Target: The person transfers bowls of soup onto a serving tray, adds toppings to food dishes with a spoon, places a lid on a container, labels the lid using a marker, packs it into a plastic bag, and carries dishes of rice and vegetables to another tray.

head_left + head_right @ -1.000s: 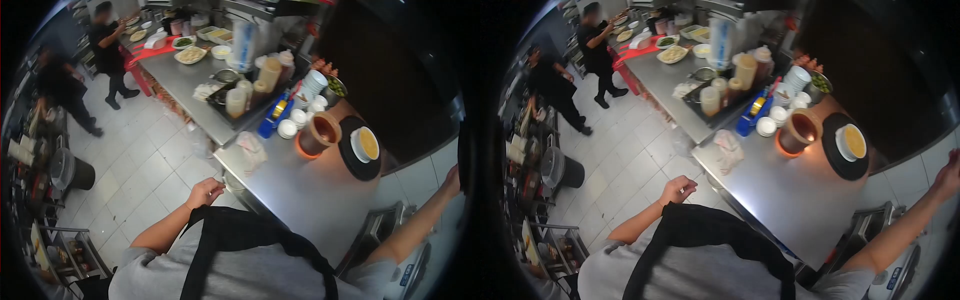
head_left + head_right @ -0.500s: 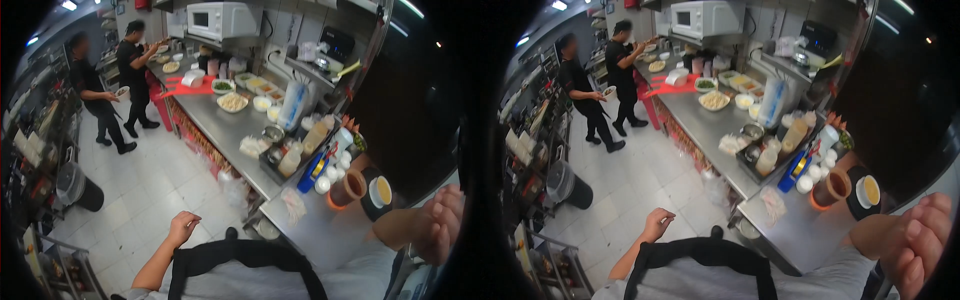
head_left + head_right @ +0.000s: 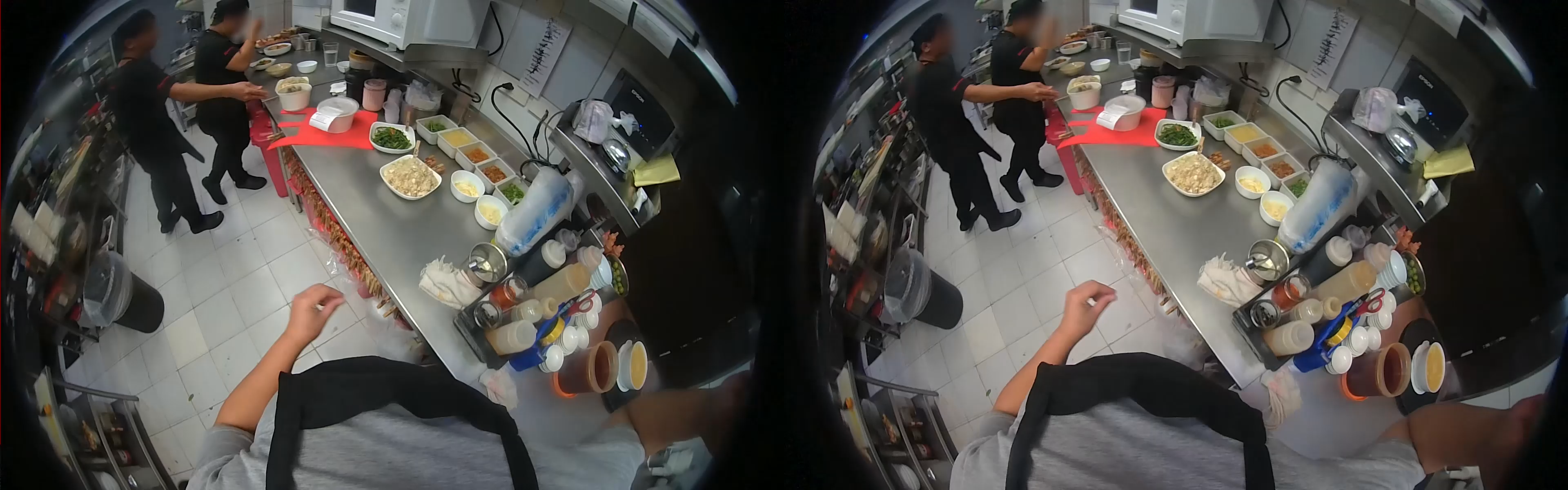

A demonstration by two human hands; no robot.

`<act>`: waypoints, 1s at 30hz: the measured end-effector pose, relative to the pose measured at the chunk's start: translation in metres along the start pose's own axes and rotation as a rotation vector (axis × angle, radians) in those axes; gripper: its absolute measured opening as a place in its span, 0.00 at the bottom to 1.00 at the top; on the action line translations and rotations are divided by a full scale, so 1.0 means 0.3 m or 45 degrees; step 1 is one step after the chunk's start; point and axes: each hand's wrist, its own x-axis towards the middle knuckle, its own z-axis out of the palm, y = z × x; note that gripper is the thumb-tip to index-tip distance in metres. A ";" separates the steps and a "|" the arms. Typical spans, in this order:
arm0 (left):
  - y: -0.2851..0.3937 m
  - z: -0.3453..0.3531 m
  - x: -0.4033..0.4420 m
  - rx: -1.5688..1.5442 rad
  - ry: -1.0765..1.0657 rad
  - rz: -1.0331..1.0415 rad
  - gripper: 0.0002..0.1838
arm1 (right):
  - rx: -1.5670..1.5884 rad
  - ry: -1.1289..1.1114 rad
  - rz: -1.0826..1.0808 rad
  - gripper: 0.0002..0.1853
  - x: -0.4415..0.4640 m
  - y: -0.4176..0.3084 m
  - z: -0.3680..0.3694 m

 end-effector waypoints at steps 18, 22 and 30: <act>-0.884 0.101 1.171 0.549 -0.275 0.290 0.25 | 0.912 -1.309 0.859 0.08 -0.415 -0.296 1.439; -0.864 0.112 1.171 0.628 -0.261 0.349 0.26 | 0.864 -1.293 1.251 0.06 -0.713 -0.340 1.935; -0.906 0.093 1.189 0.565 -0.313 0.295 0.25 | 0.434 -1.608 1.846 0.23 -1.190 -0.533 2.599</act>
